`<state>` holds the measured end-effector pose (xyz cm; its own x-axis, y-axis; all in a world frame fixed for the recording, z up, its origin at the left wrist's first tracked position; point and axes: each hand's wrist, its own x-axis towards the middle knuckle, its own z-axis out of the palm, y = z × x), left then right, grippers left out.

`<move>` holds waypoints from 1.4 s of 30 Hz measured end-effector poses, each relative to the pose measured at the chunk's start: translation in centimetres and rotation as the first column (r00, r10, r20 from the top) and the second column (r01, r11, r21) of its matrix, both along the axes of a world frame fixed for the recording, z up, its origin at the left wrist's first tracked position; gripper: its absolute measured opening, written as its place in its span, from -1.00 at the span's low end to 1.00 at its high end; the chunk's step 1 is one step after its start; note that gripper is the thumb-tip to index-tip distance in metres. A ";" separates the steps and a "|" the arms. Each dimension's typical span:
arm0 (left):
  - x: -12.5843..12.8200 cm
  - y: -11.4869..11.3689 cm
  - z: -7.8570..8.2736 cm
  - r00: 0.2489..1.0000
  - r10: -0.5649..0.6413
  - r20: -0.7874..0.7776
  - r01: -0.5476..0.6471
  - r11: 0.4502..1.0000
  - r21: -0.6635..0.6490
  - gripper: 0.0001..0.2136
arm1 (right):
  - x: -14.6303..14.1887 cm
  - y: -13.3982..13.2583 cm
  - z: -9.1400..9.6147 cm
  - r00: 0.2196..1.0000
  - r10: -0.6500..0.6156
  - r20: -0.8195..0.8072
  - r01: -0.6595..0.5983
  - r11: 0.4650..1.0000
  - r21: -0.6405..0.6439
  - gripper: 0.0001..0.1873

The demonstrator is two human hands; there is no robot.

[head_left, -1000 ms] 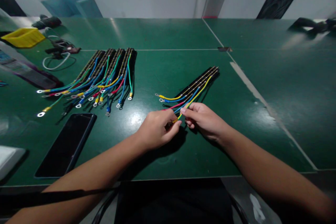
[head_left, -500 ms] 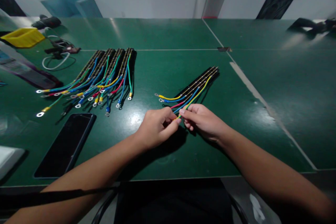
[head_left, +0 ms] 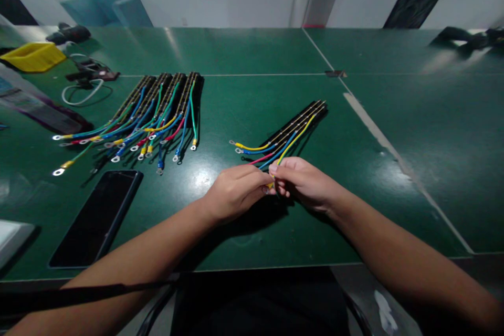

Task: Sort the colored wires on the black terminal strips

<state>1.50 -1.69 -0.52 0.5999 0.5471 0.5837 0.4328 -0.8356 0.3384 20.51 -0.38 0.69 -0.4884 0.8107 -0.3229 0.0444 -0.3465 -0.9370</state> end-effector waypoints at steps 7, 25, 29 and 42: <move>0.2 0.1 0.5 0.999 -0.030 0.030 0.033 0.996 -0.078 -0.91 | -0.3 -0.1 0.3 0.993 0.058 0.100 -0.060 0.998 0.021 -0.69; 0.5 0.0 0.5 0.998 0.012 0.055 -0.005 0.992 -0.123 -0.92 | -0.4 -0.1 0.0 0.995 0.065 0.069 -0.068 0.997 0.029 -0.66; 0.4 -0.1 0.4 0.999 0.001 0.053 0.005 0.994 -0.109 -0.92 | -0.3 -0.1 0.0 0.998 0.048 0.039 -0.048 0.999 0.001 -0.68; 0.5 0.1 0.7 0.998 0.017 0.053 -0.004 0.972 -0.235 -0.87 | -0.4 -0.1 -0.2 0.994 0.054 0.091 -0.060 0.996 0.061 -0.62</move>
<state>2.03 -1.63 0.16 0.5641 0.6790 0.4698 0.4168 -0.7253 0.5480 20.14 -0.51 0.44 -0.5058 0.8026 -0.3162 0.1463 -0.2814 -0.9484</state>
